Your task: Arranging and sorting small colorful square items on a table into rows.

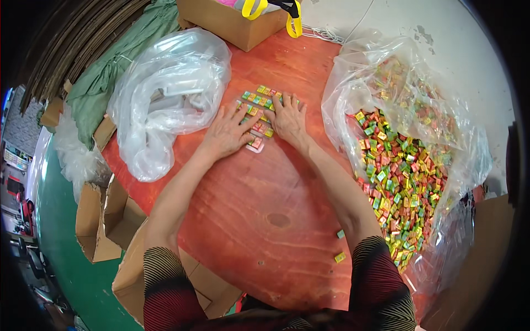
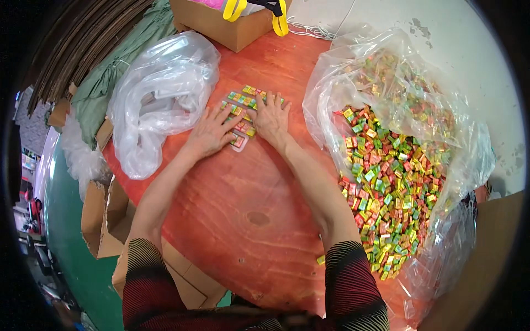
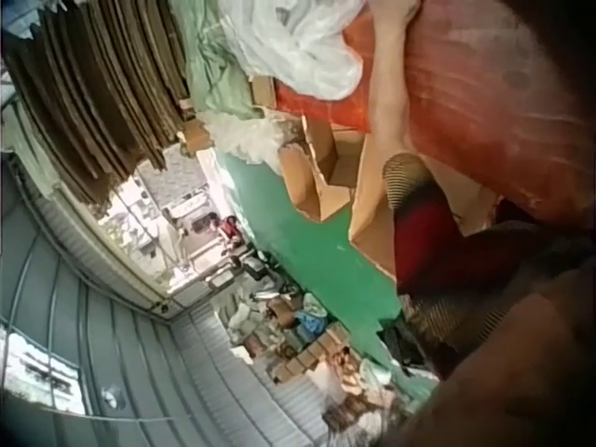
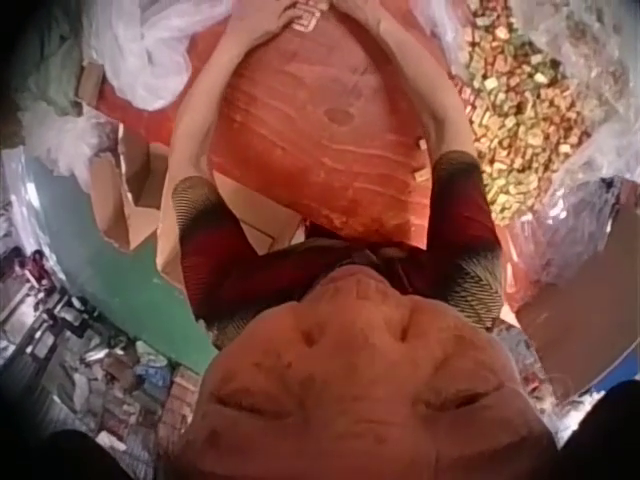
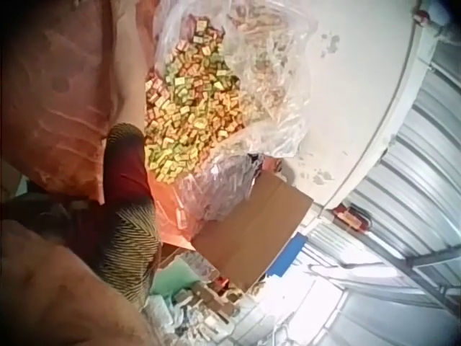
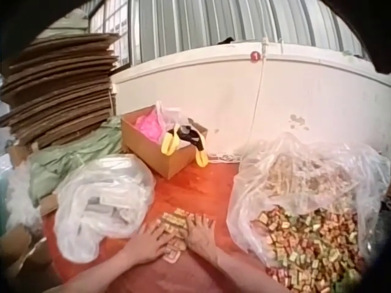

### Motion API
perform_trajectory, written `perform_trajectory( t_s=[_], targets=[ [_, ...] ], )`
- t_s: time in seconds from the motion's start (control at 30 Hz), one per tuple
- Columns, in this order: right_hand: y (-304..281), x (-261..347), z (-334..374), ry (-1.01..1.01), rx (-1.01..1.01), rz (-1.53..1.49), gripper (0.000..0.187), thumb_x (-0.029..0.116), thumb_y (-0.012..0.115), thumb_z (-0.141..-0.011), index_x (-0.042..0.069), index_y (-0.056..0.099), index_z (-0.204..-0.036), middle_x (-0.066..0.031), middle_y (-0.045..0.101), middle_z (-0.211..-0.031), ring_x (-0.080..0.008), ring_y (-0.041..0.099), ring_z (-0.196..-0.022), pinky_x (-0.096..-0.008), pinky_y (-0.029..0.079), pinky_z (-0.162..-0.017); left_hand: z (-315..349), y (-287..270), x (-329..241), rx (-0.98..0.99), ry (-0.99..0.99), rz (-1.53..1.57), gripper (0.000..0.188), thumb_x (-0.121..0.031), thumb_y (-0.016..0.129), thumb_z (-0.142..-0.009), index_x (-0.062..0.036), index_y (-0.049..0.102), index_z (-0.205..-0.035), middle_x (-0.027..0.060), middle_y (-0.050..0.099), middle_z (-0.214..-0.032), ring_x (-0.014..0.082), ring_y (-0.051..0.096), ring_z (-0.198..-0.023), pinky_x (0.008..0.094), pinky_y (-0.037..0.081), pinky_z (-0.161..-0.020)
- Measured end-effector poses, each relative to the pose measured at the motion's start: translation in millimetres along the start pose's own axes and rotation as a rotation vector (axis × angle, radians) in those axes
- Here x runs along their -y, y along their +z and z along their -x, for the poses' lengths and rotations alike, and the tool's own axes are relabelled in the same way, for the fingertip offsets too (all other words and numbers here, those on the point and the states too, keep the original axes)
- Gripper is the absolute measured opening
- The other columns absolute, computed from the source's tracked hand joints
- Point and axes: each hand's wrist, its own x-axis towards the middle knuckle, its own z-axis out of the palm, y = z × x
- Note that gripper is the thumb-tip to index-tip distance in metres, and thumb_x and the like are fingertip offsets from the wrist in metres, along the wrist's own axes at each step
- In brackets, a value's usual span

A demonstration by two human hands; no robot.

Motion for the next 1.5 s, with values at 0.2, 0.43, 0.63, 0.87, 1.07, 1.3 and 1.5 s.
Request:
perform_trajectory(
  t_s=[0.2, 0.43, 0.63, 0.87, 1.07, 1.3, 1.5],
  targets=[
    [10.9, -12.4, -39.5, 0.019, -0.048, 0.059, 0.053, 0.041, 0.049, -0.084, 0.007, 0.043, -0.125, -0.0218, 0.037, -0.126, -0.0423, 0.033, -0.12, -0.0648, 0.027, -0.09, -34.3, 9.4, 29.4, 0.024, 0.016, -0.064, 0.053, -0.044, 0.049, -0.082, -0.0231, 0.04, -0.131, 0.0151, 0.037, -0.133, 0.035, 0.03, -0.125, 0.0512, 0.025, -0.1],
    [13.1, -27.5, -55.1, 0.032, -0.228, -0.057, 0.05, 0.039, 0.049, -0.085, 0.007, 0.044, -0.123, -0.0221, 0.04, -0.124, -0.0393, 0.033, -0.121, -0.0628, 0.027, -0.091, -44.1, 18.2, 39.1, -0.093, -0.063, 0.066, 0.054, -0.042, 0.046, -0.085, -0.0151, 0.038, -0.131, 0.0153, 0.036, -0.134, 0.0356, 0.028, -0.126, 0.0506, 0.024, -0.101],
    [9.9, -25.9, -43.3, 0.125, -0.152, -0.105, 0.048, 0.036, 0.049, -0.085, 0.007, 0.045, -0.122, -0.021, 0.039, -0.127, -0.0354, 0.034, -0.121, -0.0554, 0.029, -0.094, -42.1, 23.9, 8.1, -0.155, -0.083, 0.081, 0.061, -0.046, 0.047, -0.083, -0.0105, 0.036, -0.132, 0.0164, 0.031, -0.137, 0.0369, 0.026, -0.127, 0.0553, 0.022, -0.099],
    [2.6, -28.3, -25.6, -0.083, -0.458, -0.388, 0.035, 0.024, 0.057, -0.077, 0.001, 0.052, -0.103, -0.0179, 0.052, -0.105, -0.0332, 0.046, -0.106, -0.0445, 0.038, -0.087, -55.7, 57.6, 15.1, -0.132, 0.013, -0.072, 0.053, -0.036, 0.05, -0.084, -0.0042, 0.044, -0.125, 0.0151, 0.034, -0.136, 0.0349, 0.032, -0.124, 0.0503, 0.023, -0.101],
    [-65.9, 34.4, 78.1, -0.32, -0.07, -0.389, 0.032, 0.017, 0.059, -0.068, 0.003, 0.053, -0.097, -0.0141, 0.054, -0.094, -0.0308, 0.05, -0.093, -0.0419, 0.041, -0.081, -57.0, 49.2, 51.3, -0.236, -0.06, -0.098, 0.052, -0.035, 0.038, -0.091, -0.0088, 0.032, -0.135, 0.0186, 0.031, -0.137, 0.0341, 0.031, -0.125, 0.0452, 0.023, -0.102],
    [-177.6, 10.4, 339.8, -0.009, -0.125, -0.25, 0.033, 0.006, 0.055, -0.071, 0.004, 0.057, -0.103, -0.0116, 0.056, -0.097, -0.0273, 0.055, -0.091, -0.0368, 0.045, -0.077, -38.7, -14.3, -130.6, -0.324, 0.218, 0.313, 0.045, -0.02, 0.053, -0.084, -0.0024, 0.042, -0.124, 0.0193, 0.043, -0.126, 0.0372, 0.036, -0.12, 0.0472, 0.028, -0.099],
    [-235.7, -6.6, 483.3, 0.588, -0.293, 0.071, 0.03, 0.002, 0.056, -0.074, 0.002, 0.056, -0.104, -0.0147, 0.055, -0.097, -0.0309, 0.054, -0.088, -0.0389, 0.044, -0.075, 39.9, -61.6, -281.8, -0.071, 0.624, 0.573, 0.041, -0.017, 0.062, -0.075, -0.0055, 0.053, -0.113, 0.0157, 0.051, -0.111, 0.0372, 0.041, -0.115, 0.05, 0.031, -0.096]
  ],
)
